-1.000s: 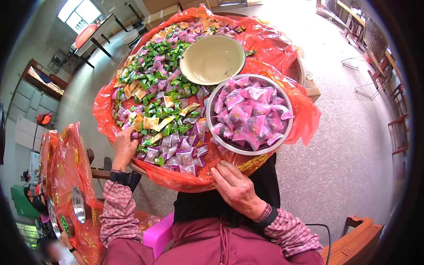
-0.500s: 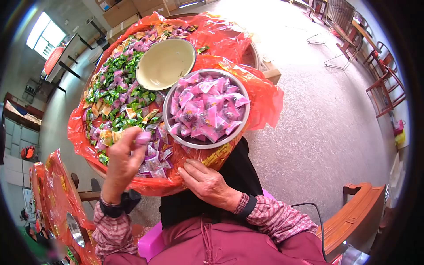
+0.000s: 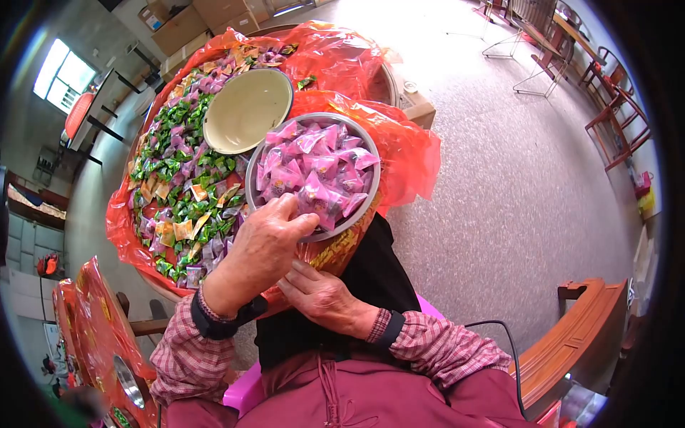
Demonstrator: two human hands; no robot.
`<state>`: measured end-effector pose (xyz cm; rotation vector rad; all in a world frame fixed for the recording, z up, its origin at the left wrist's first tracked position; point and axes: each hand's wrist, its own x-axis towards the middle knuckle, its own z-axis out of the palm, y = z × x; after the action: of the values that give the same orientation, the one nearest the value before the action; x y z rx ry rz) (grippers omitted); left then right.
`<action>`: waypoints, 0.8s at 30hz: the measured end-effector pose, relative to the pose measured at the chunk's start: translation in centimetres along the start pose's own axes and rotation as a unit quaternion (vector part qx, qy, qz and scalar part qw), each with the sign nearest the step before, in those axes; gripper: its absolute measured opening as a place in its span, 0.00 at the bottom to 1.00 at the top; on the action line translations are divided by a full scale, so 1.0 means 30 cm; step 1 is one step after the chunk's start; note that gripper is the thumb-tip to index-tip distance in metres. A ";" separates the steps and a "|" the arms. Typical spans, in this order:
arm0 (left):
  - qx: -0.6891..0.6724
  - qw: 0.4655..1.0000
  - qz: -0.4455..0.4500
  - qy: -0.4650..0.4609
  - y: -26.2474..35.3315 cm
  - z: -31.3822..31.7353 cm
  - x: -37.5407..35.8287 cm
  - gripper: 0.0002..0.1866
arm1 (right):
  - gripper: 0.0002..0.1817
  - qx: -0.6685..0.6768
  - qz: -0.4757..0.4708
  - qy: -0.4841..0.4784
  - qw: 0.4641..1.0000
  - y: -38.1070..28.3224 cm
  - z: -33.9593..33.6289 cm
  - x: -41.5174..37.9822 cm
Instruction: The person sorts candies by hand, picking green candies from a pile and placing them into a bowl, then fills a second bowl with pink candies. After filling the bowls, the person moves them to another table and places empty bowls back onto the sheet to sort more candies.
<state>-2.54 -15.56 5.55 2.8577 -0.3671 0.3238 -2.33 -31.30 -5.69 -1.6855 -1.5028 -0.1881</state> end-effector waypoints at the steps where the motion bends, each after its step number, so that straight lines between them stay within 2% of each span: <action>1: 0.000 1.000 0.016 0.019 0.003 0.016 0.005 0.13 | 0.24 0.007 0.001 -0.001 1.000 0.000 0.002 -0.002; 7: -0.015 0.999 0.001 0.049 0.003 0.081 0.032 0.06 | 0.23 0.001 -0.001 0.016 1.000 -0.004 0.003 0.002; 14: 0.050 0.998 0.009 0.041 0.013 0.061 0.020 0.05 | 0.22 0.007 0.003 -0.007 1.000 -0.007 -0.010 0.003; 16: -0.004 0.992 0.011 0.127 0.015 0.039 -0.008 0.07 | 0.23 -0.001 0.006 -0.032 0.999 -0.006 -0.016 0.005; 20: -0.011 0.978 -0.077 0.191 -0.064 -0.075 -0.139 0.09 | 0.20 -0.027 0.010 -0.007 1.000 -0.017 -0.019 0.026; 24: -0.005 0.948 -0.236 0.213 -0.229 -0.198 -0.345 0.08 | 0.24 -0.008 0.018 -0.026 0.999 -0.015 -0.026 0.025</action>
<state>-11.53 -5.26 7.17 2.6483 0.3889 0.8066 -2.20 -31.29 -4.53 -1.7400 -1.5118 -0.1385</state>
